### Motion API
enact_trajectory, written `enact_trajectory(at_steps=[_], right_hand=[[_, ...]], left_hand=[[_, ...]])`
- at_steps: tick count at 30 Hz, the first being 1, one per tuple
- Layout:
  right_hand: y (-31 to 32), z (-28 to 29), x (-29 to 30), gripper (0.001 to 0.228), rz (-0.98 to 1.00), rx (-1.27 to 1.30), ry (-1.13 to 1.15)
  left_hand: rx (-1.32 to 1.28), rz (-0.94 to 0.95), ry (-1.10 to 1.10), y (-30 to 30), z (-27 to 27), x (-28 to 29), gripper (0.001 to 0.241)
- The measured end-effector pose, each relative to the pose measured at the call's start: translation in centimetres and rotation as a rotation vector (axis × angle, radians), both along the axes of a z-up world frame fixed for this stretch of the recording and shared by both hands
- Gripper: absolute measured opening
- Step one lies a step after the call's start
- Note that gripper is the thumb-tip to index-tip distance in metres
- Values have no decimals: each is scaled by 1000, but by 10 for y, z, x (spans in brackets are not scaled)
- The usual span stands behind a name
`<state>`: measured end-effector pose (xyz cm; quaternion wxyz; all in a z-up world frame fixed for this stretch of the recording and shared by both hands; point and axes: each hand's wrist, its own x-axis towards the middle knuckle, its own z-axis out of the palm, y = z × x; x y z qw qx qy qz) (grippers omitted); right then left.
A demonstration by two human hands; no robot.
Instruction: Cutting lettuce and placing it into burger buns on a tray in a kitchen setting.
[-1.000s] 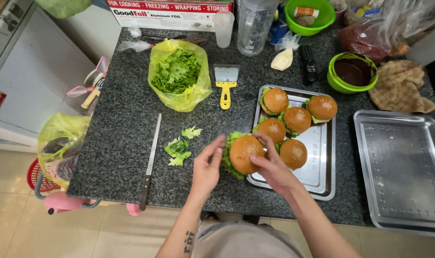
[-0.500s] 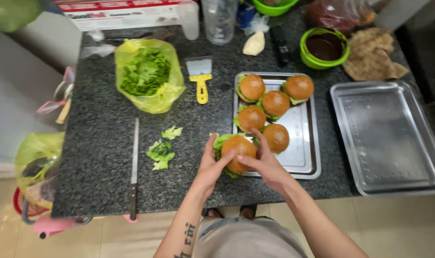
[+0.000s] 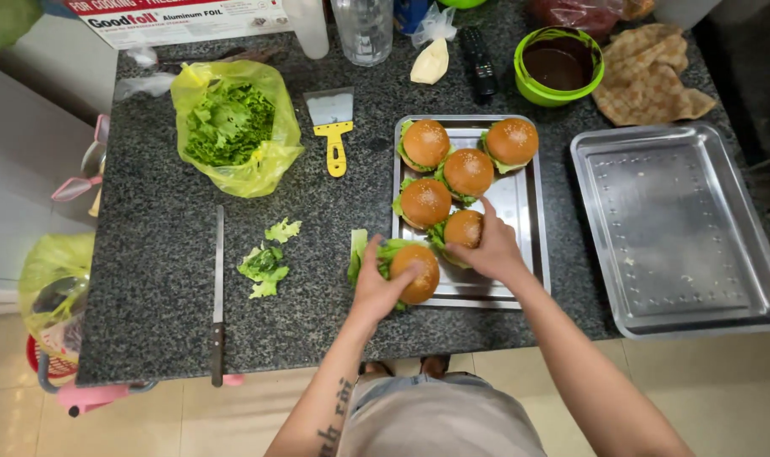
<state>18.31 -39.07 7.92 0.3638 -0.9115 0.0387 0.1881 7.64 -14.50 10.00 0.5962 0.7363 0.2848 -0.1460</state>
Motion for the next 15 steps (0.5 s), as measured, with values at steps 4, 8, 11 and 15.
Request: enact_trajectory(at_steps=[4, 8, 11, 15], right_hand=[[4, 5, -3, 131, 12, -33, -5], [-13, 26, 4, 134, -85, 19, -43], [-31, 7, 23, 136, -77, 36, -63], [-32, 6, 25, 139, 2, 32, 7]], left_hand=[[55, -90, 35, -19, -4, 13, 126], [160, -154, 104, -27, -24, 25, 123], [197, -191, 127, -38, -42, 32, 122], [142, -169, 139, -42, -40, 32, 109]])
